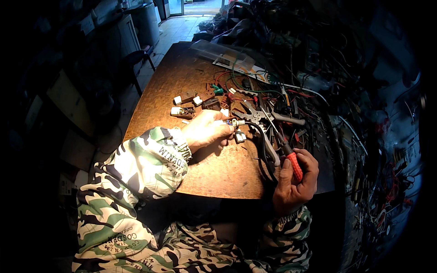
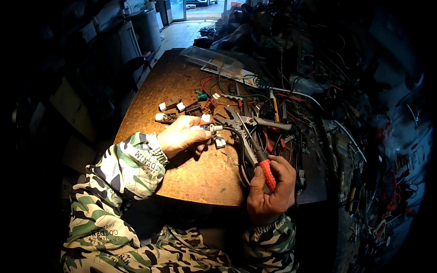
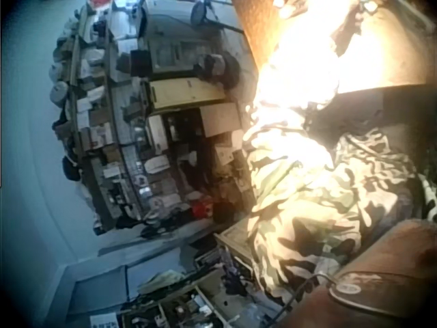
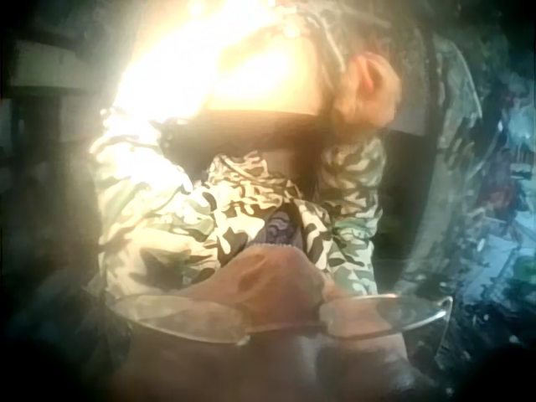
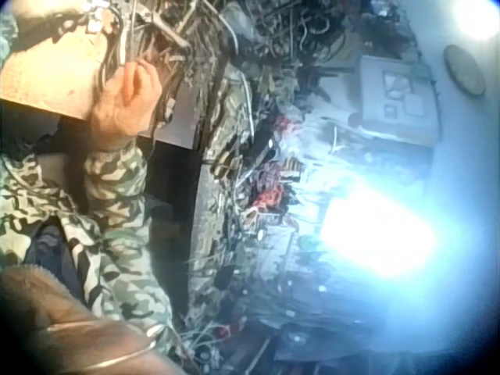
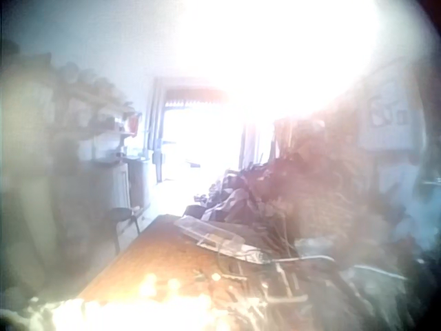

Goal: The person works at a cluttered workbench, using pliers and a screwdriver to manipulate small electrical connectors and wires. They repeatedly open and close connector housings, adjust internal contacts, and handle several similar components one at a time.

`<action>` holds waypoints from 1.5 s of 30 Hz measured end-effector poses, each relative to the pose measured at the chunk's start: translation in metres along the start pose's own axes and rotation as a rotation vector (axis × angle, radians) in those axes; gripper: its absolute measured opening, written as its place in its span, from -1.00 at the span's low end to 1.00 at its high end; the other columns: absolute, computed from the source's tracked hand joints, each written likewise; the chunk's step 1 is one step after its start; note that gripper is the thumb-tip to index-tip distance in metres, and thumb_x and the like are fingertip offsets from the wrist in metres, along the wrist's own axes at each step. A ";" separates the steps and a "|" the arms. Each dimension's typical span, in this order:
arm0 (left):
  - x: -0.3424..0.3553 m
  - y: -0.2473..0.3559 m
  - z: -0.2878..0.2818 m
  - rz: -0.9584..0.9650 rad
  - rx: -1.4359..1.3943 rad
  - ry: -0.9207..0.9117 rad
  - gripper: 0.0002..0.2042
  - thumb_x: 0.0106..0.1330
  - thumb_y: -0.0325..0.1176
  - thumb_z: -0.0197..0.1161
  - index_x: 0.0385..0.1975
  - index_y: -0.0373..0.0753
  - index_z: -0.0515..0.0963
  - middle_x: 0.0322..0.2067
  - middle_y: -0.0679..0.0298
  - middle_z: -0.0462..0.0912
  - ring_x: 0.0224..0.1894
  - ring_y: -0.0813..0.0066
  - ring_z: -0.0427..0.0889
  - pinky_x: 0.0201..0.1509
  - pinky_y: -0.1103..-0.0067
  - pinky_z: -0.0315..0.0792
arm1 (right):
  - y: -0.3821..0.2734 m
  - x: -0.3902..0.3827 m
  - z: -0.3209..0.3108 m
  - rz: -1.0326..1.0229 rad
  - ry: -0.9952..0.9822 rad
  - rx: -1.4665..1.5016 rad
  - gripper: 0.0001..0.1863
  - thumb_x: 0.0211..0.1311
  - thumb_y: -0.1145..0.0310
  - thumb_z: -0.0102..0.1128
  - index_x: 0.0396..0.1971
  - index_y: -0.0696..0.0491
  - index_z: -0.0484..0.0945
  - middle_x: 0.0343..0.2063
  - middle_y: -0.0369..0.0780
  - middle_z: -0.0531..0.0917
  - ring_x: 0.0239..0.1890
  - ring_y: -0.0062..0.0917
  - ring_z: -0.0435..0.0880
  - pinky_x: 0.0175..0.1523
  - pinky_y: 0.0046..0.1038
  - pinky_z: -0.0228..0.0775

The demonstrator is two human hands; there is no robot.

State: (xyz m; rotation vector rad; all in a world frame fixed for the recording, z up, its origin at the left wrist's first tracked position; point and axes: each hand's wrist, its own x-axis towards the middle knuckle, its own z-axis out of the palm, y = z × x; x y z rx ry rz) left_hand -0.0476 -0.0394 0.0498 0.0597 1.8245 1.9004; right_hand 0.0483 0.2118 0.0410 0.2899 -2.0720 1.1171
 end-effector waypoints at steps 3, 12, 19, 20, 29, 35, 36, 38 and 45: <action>-0.001 -0.003 -0.005 -0.022 0.032 0.013 -0.73 0.43 -0.41 0.29 0.00 -0.45 0.52 -0.39 0.31 0.61 -0.45 0.61 0.60 -0.39 0.56 0.63 | -0.021 -0.002 0.004 -0.032 -0.061 0.079 -0.64 0.22 0.61 0.41 -0.02 0.21 0.48 -0.06 0.03 0.68 -0.19 -0.36 0.77 -0.12 -0.46 0.66; -0.007 0.001 0.001 -0.027 0.088 0.099 -0.65 0.43 -0.42 0.27 0.12 -0.51 0.51 -0.43 0.29 0.68 -0.49 0.62 0.66 -0.41 0.60 0.61 | -0.038 -0.001 0.007 -0.099 -0.160 0.041 -0.63 0.16 0.64 0.44 -0.07 0.22 0.50 -0.13 0.00 0.69 -0.30 -0.46 0.77 -0.21 -0.53 0.65; 0.002 -0.007 0.003 0.020 0.115 0.066 -0.64 0.42 -0.41 0.26 0.14 -0.49 0.52 -0.44 0.29 0.69 -0.51 0.61 0.66 -0.44 0.57 0.61 | -0.031 -0.004 0.010 -0.117 -0.189 0.018 -0.59 0.11 0.66 0.45 -0.05 0.24 0.50 -0.11 0.02 0.67 -0.29 -0.39 0.79 -0.21 -0.47 0.69; 0.003 -0.009 0.003 0.037 0.130 0.068 -0.64 0.42 -0.40 0.26 0.13 -0.48 0.53 -0.45 0.29 0.70 -0.51 0.61 0.67 -0.44 0.57 0.61 | -0.031 -0.004 0.010 -0.122 -0.191 0.015 -0.58 0.10 0.67 0.46 -0.05 0.24 0.50 -0.10 0.02 0.66 -0.28 -0.36 0.79 -0.21 -0.45 0.70; 0.001 -0.011 0.006 0.145 0.382 0.193 -0.65 0.31 -0.32 0.27 -0.08 -0.51 0.64 -0.57 0.19 0.73 -0.56 0.52 0.74 -0.42 0.51 0.64 | -0.060 0.005 0.011 -0.317 -0.259 -0.154 -0.61 0.10 0.70 0.47 -0.06 0.18 0.58 -0.15 0.04 0.71 -0.22 -0.16 0.80 -0.21 -0.34 0.70; 0.002 -0.010 0.007 0.132 0.368 0.167 -0.67 0.32 -0.35 0.23 -0.04 -0.49 0.63 -0.58 0.22 0.71 -0.57 0.54 0.72 -0.44 0.54 0.63 | -0.056 0.005 0.012 -0.331 -0.212 -0.181 -0.67 0.11 0.67 0.48 -0.10 0.19 0.63 -0.21 0.03 0.73 -0.25 -0.17 0.82 -0.24 -0.34 0.71; 0.000 -0.008 0.008 0.126 0.360 0.168 -0.67 0.33 -0.36 0.23 -0.03 -0.49 0.62 -0.58 0.23 0.71 -0.57 0.54 0.72 -0.44 0.54 0.63 | -0.056 0.004 0.011 -0.332 -0.214 -0.195 -0.66 0.11 0.66 0.49 -0.10 0.19 0.63 -0.22 0.02 0.73 -0.26 -0.17 0.82 -0.25 -0.34 0.70; -0.004 -0.007 0.008 0.137 0.361 0.164 -0.67 0.33 -0.38 0.22 -0.01 -0.48 0.61 -0.58 0.25 0.70 -0.58 0.55 0.71 -0.45 0.55 0.63 | -0.056 0.004 0.011 -0.334 -0.216 -0.225 -0.66 0.10 0.65 0.50 -0.10 0.19 0.63 -0.24 0.01 0.74 -0.28 -0.17 0.82 -0.27 -0.34 0.70; -0.005 -0.006 0.011 0.138 0.354 0.188 -0.68 0.34 -0.38 0.21 -0.02 -0.48 0.62 -0.58 0.24 0.70 -0.57 0.56 0.71 -0.45 0.55 0.63 | -0.060 0.003 0.016 -0.348 -0.177 -0.266 -0.68 0.14 0.48 0.56 -0.16 0.28 0.64 -0.34 -0.02 0.71 -0.40 -0.25 0.78 -0.37 -0.38 0.66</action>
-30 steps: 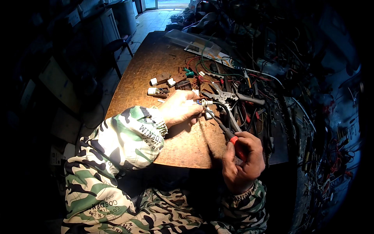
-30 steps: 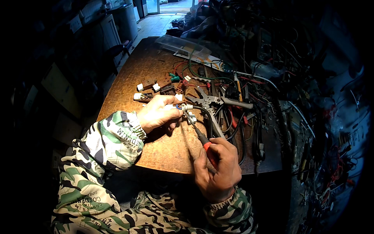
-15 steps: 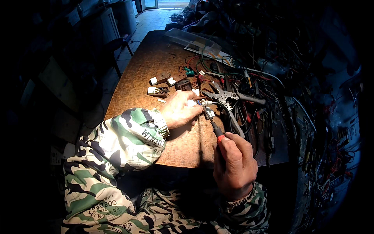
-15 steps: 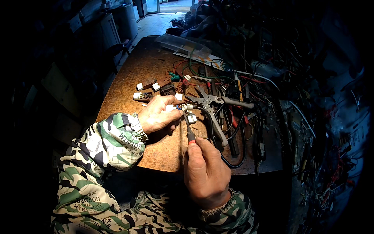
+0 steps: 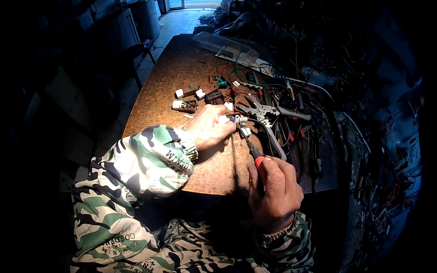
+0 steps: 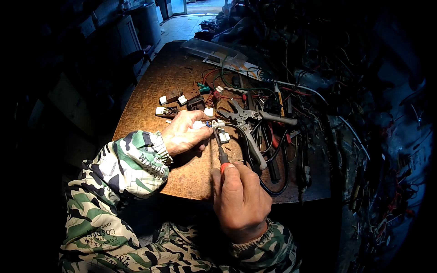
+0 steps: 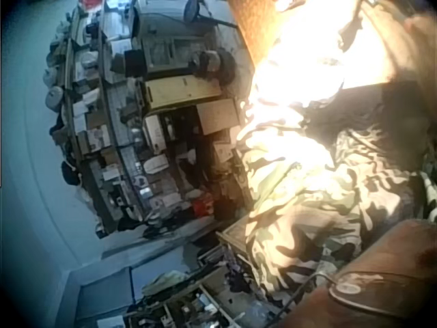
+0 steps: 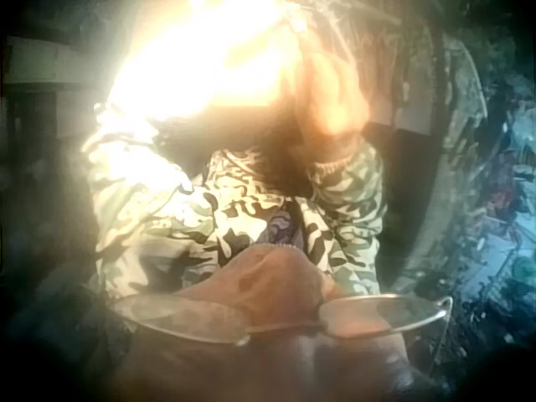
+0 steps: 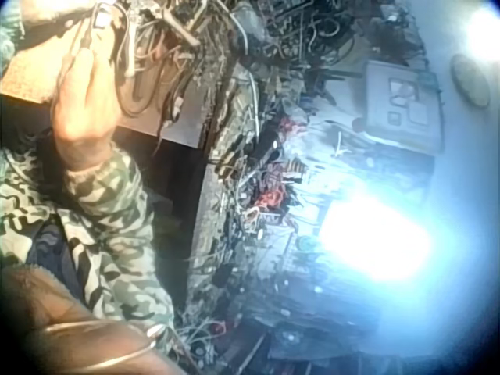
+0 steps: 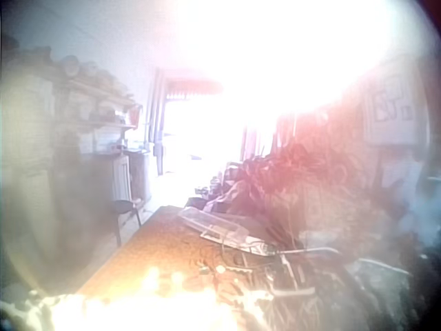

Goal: The person works at a cluttered workbench, using pliers and a screwdriver to manipulate small electrical connectors and wires. They repeatedly open and close connector housings, adjust internal contacts, and handle several similar components one at a time.

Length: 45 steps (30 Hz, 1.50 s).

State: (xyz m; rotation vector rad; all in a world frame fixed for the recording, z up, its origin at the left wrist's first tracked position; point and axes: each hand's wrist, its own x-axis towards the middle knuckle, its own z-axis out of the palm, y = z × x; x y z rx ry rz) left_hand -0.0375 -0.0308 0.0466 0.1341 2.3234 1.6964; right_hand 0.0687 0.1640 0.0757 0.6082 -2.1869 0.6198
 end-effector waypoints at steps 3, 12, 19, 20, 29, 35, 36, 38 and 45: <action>0.003 -0.007 -0.001 0.028 -0.001 -0.008 -0.68 0.34 -0.38 0.21 -0.02 -0.48 0.62 -0.58 0.23 0.70 -0.57 0.56 0.72 -0.45 0.55 0.64 | -0.001 0.001 0.000 0.028 0.001 -0.003 -0.66 0.11 0.47 0.59 -0.17 0.24 0.64 -0.36 -0.04 0.70 -0.44 -0.25 0.77 -0.40 -0.38 0.63; 0.001 -0.003 -0.001 -0.024 -0.002 -0.034 -0.68 0.42 -0.42 0.24 0.06 -0.50 0.57 -0.47 0.30 0.66 -0.54 0.65 0.63 -0.47 0.63 0.59 | -0.001 -0.001 0.003 0.093 0.031 -0.019 -0.69 0.09 0.45 0.61 -0.25 0.19 0.63 -0.47 -0.09 0.65 -0.51 -0.24 0.71 -0.46 -0.37 0.52; 0.000 -0.005 -0.003 0.001 -0.023 -0.034 -0.67 0.42 -0.41 0.24 0.07 -0.50 0.58 -0.46 0.29 0.67 -0.53 0.66 0.64 -0.43 0.65 0.57 | -0.004 0.001 0.000 0.129 -0.005 -0.061 -0.69 0.09 0.43 0.62 -0.28 0.18 0.62 -0.51 -0.12 0.60 -0.55 -0.23 0.66 -0.47 -0.35 0.49; 0.000 -0.005 -0.003 0.003 -0.009 -0.029 -0.67 0.42 -0.41 0.24 0.07 -0.50 0.58 -0.46 0.29 0.67 -0.53 0.66 0.64 -0.43 0.65 0.57 | -0.004 0.001 0.000 0.139 -0.013 -0.069 -0.69 0.09 0.43 0.62 -0.28 0.18 0.62 -0.52 -0.13 0.59 -0.55 -0.23 0.66 -0.47 -0.35 0.49; 0.001 -0.002 -0.003 0.009 0.003 -0.033 -0.68 0.42 -0.39 0.24 0.06 -0.47 0.60 -0.49 0.33 0.65 -0.53 0.67 0.64 -0.42 0.64 0.57 | -0.004 0.004 -0.008 0.166 -0.171 0.121 -0.72 0.13 0.63 0.44 -0.18 0.28 0.55 -0.35 -0.01 0.62 -0.41 -0.16 0.70 -0.35 -0.29 0.55; -0.003 -0.001 -0.004 0.007 -0.019 -0.030 -0.68 0.41 -0.39 0.25 0.06 -0.46 0.61 -0.51 0.34 0.64 -0.55 0.67 0.63 -0.44 0.64 0.54 | -0.006 0.003 -0.008 0.169 -0.174 0.076 -0.74 0.13 0.61 0.46 -0.21 0.27 0.57 -0.39 -0.01 0.63 -0.43 -0.15 0.71 -0.36 -0.29 0.56; -0.002 -0.001 -0.003 0.007 -0.015 -0.033 -0.68 0.41 -0.39 0.25 0.06 -0.46 0.61 -0.50 0.34 0.65 -0.55 0.67 0.62 -0.44 0.64 0.54 | -0.005 0.003 -0.008 0.174 -0.165 0.077 -0.75 0.13 0.60 0.46 -0.23 0.26 0.58 -0.40 -0.02 0.63 -0.44 -0.15 0.71 -0.36 -0.29 0.55; 0.000 -0.002 -0.003 0.003 0.026 -0.028 -0.68 0.41 -0.40 0.25 0.06 -0.46 0.61 -0.51 0.34 0.65 -0.55 0.68 0.62 -0.44 0.64 0.53 | -0.004 0.001 -0.007 0.183 -0.147 0.079 -0.77 0.14 0.59 0.47 -0.25 0.26 0.59 -0.42 -0.02 0.63 -0.46 -0.15 0.71 -0.38 -0.30 0.55; 0.001 -0.005 -0.003 0.070 0.078 0.027 -0.64 0.37 -0.30 0.30 0.02 -0.45 0.67 -0.58 0.19 0.71 -0.58 0.54 0.72 -0.44 0.53 0.61 | -0.004 0.004 -0.007 0.189 -0.135 0.057 -0.79 0.13 0.55 0.51 -0.31 0.24 0.61 -0.46 -0.05 0.64 -0.48 -0.16 0.70 -0.40 -0.31 0.53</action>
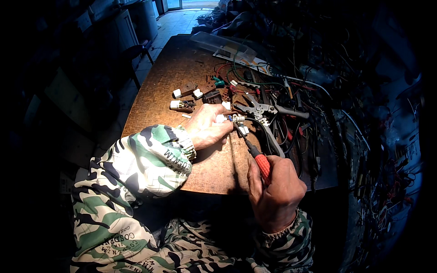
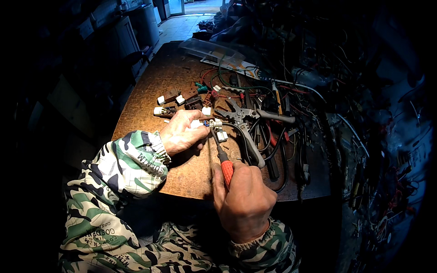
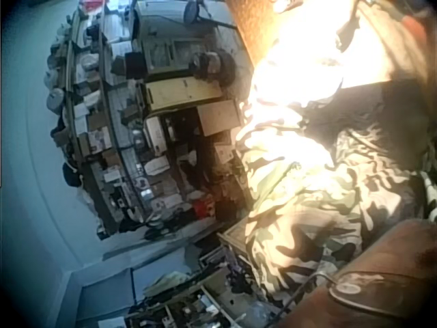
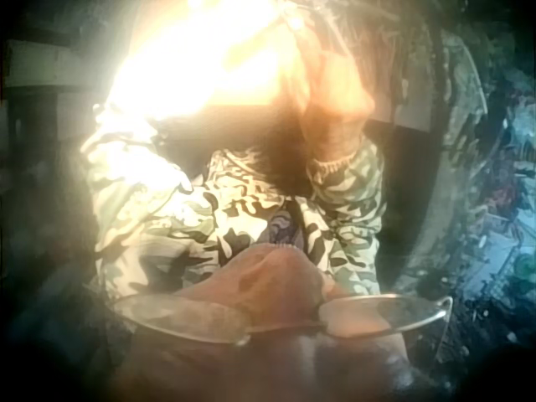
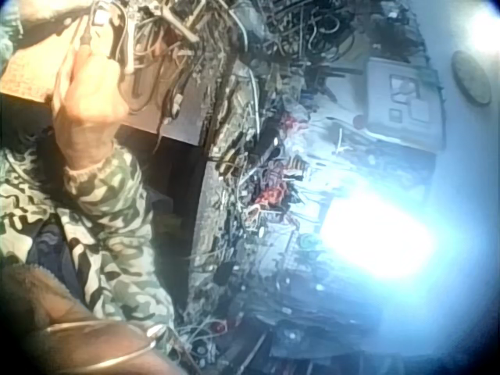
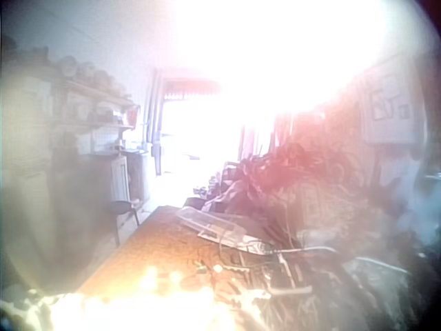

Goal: The person works at a cluttered workbench, using pliers and a screwdriver to manipulate small electrical connectors and wires. They repeatedly open and close connector housings, adjust internal contacts, and handle several similar components one at a time.

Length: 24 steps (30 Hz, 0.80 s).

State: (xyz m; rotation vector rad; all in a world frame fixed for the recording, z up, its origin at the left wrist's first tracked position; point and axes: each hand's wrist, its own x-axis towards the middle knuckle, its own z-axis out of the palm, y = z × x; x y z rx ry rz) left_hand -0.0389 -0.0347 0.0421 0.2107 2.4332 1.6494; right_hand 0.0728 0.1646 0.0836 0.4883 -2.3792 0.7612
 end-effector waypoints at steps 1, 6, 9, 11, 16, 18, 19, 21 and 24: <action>0.000 0.000 0.000 -0.009 -0.008 -0.004 -0.64 0.37 -0.29 0.30 0.02 -0.45 0.67 -0.58 0.19 0.71 -0.58 0.54 0.72 -0.44 0.53 0.61 | 0.000 0.000 -0.001 0.005 -0.003 -0.003 -0.79 0.13 0.55 0.51 -0.31 0.24 0.61 -0.46 -0.04 0.64 -0.48 -0.16 0.70 -0.41 -0.31 0.53; 0.000 0.000 0.001 -0.048 -0.055 -0.014 -0.63 0.37 -0.30 0.29 0.05 -0.44 0.66 -0.57 0.21 0.71 -0.57 0.55 0.71 -0.44 0.52 0.61 | 0.002 0.000 -0.002 0.026 -0.009 -0.031 -0.79 0.12 0.53 0.52 -0.35 0.23 0.61 -0.49 -0.04 0.64 -0.50 -0.17 0.69 -0.42 -0.31 0.53; -0.002 0.002 -0.002 -0.030 -0.010 -0.018 -0.63 0.38 -0.31 0.28 0.07 -0.43 0.65 -0.55 0.22 0.70 -0.56 0.56 0.71 -0.43 0.53 0.61 | 0.001 0.000 -0.002 0.034 -0.009 -0.033 -0.78 0.11 0.52 0.54 -0.37 0.22 0.61 -0.50 -0.05 0.63 -0.51 -0.18 0.69 -0.43 -0.31 0.52; -0.005 0.009 -0.002 -0.069 -0.028 -0.026 -0.65 0.39 -0.38 0.26 0.09 -0.46 0.61 -0.53 0.30 0.67 -0.55 0.64 0.65 -0.44 0.61 0.55 | 0.001 0.000 -0.002 0.032 0.005 -0.027 -0.78 0.11 0.51 0.55 -0.38 0.22 0.61 -0.51 -0.06 0.63 -0.52 -0.19 0.69 -0.44 -0.31 0.52; -0.005 0.009 0.000 -0.072 -0.060 -0.034 -0.66 0.39 -0.41 0.24 0.09 -0.47 0.59 -0.52 0.34 0.65 -0.54 0.68 0.63 -0.43 0.65 0.53 | 0.003 -0.002 -0.001 0.045 -0.003 -0.043 -0.78 0.12 0.52 0.54 -0.37 0.21 0.61 -0.50 -0.06 0.64 -0.52 -0.19 0.69 -0.44 -0.32 0.53; -0.004 0.012 0.001 -0.068 -0.060 -0.042 -0.66 0.39 -0.41 0.24 0.08 -0.48 0.59 -0.52 0.33 0.65 -0.54 0.67 0.64 -0.43 0.64 0.55 | 0.004 -0.003 0.000 0.046 0.005 -0.027 -0.79 0.14 0.53 0.53 -0.33 0.22 0.62 -0.47 -0.05 0.65 -0.50 -0.19 0.71 -0.40 -0.34 0.55; -0.001 0.010 0.003 -0.075 -0.062 -0.052 -0.66 0.39 -0.41 0.24 0.08 -0.49 0.59 -0.52 0.33 0.65 -0.53 0.67 0.64 -0.42 0.63 0.56 | 0.007 -0.004 0.002 0.045 0.011 -0.006 -0.79 0.15 0.55 0.52 -0.30 0.23 0.62 -0.45 -0.04 0.66 -0.48 -0.20 0.72 -0.37 -0.36 0.57; 0.000 0.008 0.003 -0.094 -0.060 -0.048 -0.67 0.40 -0.42 0.24 0.07 -0.50 0.59 -0.52 0.32 0.66 -0.53 0.65 0.65 -0.42 0.62 0.58 | 0.006 -0.003 0.001 0.039 0.033 0.046 -0.77 0.17 0.57 0.51 -0.23 0.26 0.63 -0.41 -0.04 0.68 -0.44 -0.25 0.76 -0.30 -0.40 0.61; -0.005 0.011 -0.003 -0.053 -0.071 0.015 -0.63 0.34 -0.42 0.23 0.09 -0.49 0.59 -0.52 0.19 0.70 -0.55 0.54 0.70 -0.45 0.53 0.64 | 0.003 -0.003 -0.013 0.055 0.078 0.134 -0.71 0.21 0.61 0.47 -0.10 0.30 0.62 -0.32 -0.07 0.72 -0.30 -0.46 0.81 -0.17 -0.48 0.65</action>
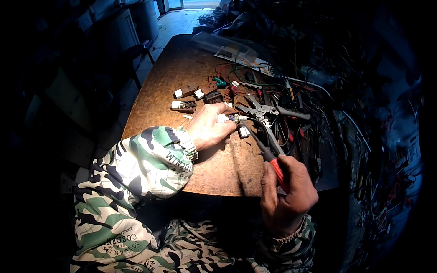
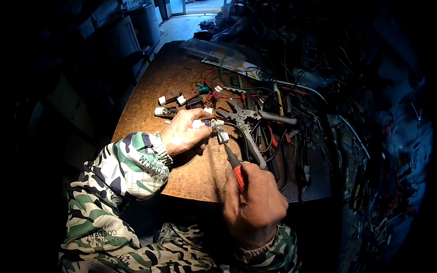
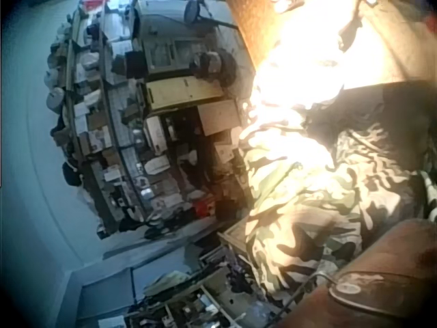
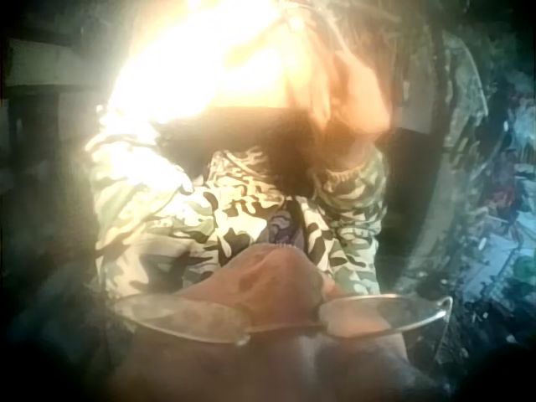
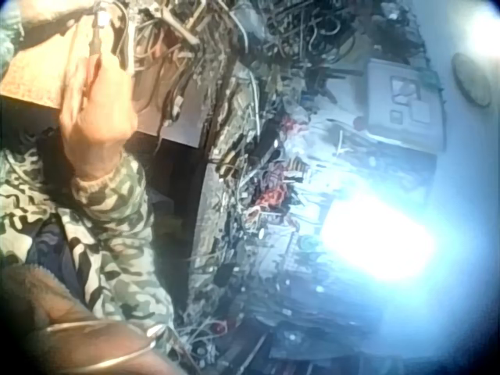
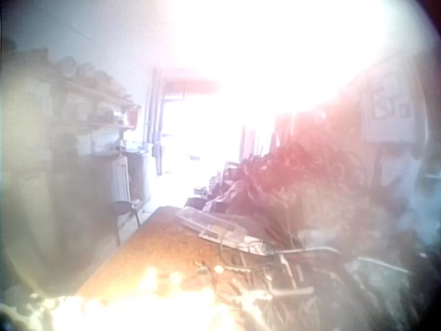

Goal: The person works at a cluttered workbench, using pliers and a screwdriver to manipulate small electrical connectors and wires. They repeatedly open and close connector housings, adjust internal contacts, and handle several similar components one at a time.

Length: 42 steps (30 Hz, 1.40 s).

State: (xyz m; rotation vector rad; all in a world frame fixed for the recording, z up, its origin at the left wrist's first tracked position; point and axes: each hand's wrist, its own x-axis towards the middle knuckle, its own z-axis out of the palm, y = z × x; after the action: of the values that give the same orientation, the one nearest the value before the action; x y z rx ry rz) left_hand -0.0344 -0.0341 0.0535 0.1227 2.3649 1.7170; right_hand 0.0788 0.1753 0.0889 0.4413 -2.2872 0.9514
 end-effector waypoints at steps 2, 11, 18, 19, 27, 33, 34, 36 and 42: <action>0.004 -0.007 0.000 -0.021 -0.021 0.002 -0.60 0.29 -0.38 0.25 0.09 -0.46 0.62 -0.47 0.09 0.75 -0.46 0.42 0.76 -0.33 0.47 0.68 | 0.011 0.003 0.001 -0.018 0.074 0.033 -0.70 0.15 0.64 0.48 -0.11 0.29 0.64 -0.36 -0.06 0.71 -0.35 -0.42 0.79 -0.24 -0.47 0.64; 0.010 -0.019 0.007 0.153 0.044 0.011 -0.64 0.37 -0.53 0.28 0.14 -0.51 0.53 -0.30 0.15 0.75 -0.44 0.53 0.73 -0.34 0.55 0.68 | 0.018 0.003 0.005 -0.036 -0.029 0.024 -0.73 0.23 0.67 0.42 -0.08 0.29 0.62 -0.27 -0.10 0.73 -0.21 -0.48 0.82 -0.12 -0.53 0.69; 0.005 -0.013 0.006 0.090 0.011 -0.002 -0.63 0.39 -0.52 0.28 0.13 -0.57 0.51 -0.25 0.09 0.76 -0.43 0.50 0.76 -0.33 0.53 0.70 | 0.022 0.005 0.015 -0.109 0.043 0.042 -0.67 0.07 0.66 0.51 -0.14 0.28 0.64 -0.41 -0.05 0.68 -0.44 -0.30 0.74 -0.32 -0.41 0.61; 0.004 -0.010 0.005 0.087 0.002 -0.009 -0.63 0.39 -0.52 0.28 0.13 -0.57 0.51 -0.24 0.09 0.76 -0.43 0.50 0.76 -0.33 0.53 0.70 | 0.022 0.004 0.015 -0.116 0.043 0.044 -0.67 0.07 0.66 0.51 -0.13 0.28 0.64 -0.41 -0.05 0.68 -0.44 -0.30 0.74 -0.33 -0.41 0.61; 0.007 -0.022 0.006 0.190 0.103 0.059 -0.64 0.35 -0.38 0.30 0.06 -0.46 0.61 -0.35 0.08 0.79 -0.42 0.43 0.79 -0.23 0.51 0.67 | 0.024 0.002 0.015 -0.118 0.032 0.047 -0.66 0.08 0.66 0.50 -0.12 0.26 0.64 -0.40 -0.07 0.68 -0.45 -0.34 0.75 -0.35 -0.43 0.60; 0.001 -0.004 0.007 0.035 0.038 0.022 -0.66 0.43 -0.38 0.29 0.08 -0.49 0.58 -0.40 0.19 0.76 -0.46 0.58 0.71 -0.39 0.60 0.61 | 0.026 -0.001 0.015 -0.092 0.016 0.045 -0.66 0.09 0.66 0.50 -0.11 0.25 0.64 -0.40 -0.07 0.68 -0.43 -0.35 0.76 -0.34 -0.43 0.62; 0.002 -0.006 0.007 0.048 0.042 0.036 -0.66 0.43 -0.38 0.29 0.08 -0.49 0.58 -0.40 0.19 0.76 -0.46 0.59 0.71 -0.39 0.60 0.61 | 0.025 -0.001 0.015 -0.091 0.014 0.046 -0.66 0.10 0.66 0.50 -0.11 0.25 0.64 -0.40 -0.07 0.68 -0.43 -0.35 0.76 -0.34 -0.43 0.62; 0.006 -0.015 0.006 0.075 0.050 0.062 -0.67 0.42 -0.38 0.30 0.07 -0.47 0.60 -0.39 0.19 0.76 -0.45 0.60 0.71 -0.38 0.61 0.60 | 0.026 -0.002 0.015 -0.101 0.013 0.044 -0.66 0.10 0.66 0.50 -0.11 0.25 0.64 -0.39 -0.07 0.68 -0.43 -0.35 0.76 -0.33 -0.44 0.62; 0.008 -0.022 0.006 0.208 0.208 0.148 -0.70 0.38 -0.33 0.35 -0.05 -0.46 0.67 -0.34 0.16 0.78 -0.30 0.52 0.74 -0.18 0.55 0.62 | 0.025 -0.003 0.017 -0.098 0.010 0.055 -0.67 0.10 0.65 0.50 -0.12 0.25 0.63 -0.39 -0.06 0.68 -0.42 -0.32 0.76 -0.33 -0.42 0.62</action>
State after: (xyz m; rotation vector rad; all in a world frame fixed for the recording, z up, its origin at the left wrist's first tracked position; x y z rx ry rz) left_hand -0.0393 -0.0341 0.0300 0.2933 2.7224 1.6095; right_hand 0.0610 0.1805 0.0648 0.5650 -2.2131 0.9666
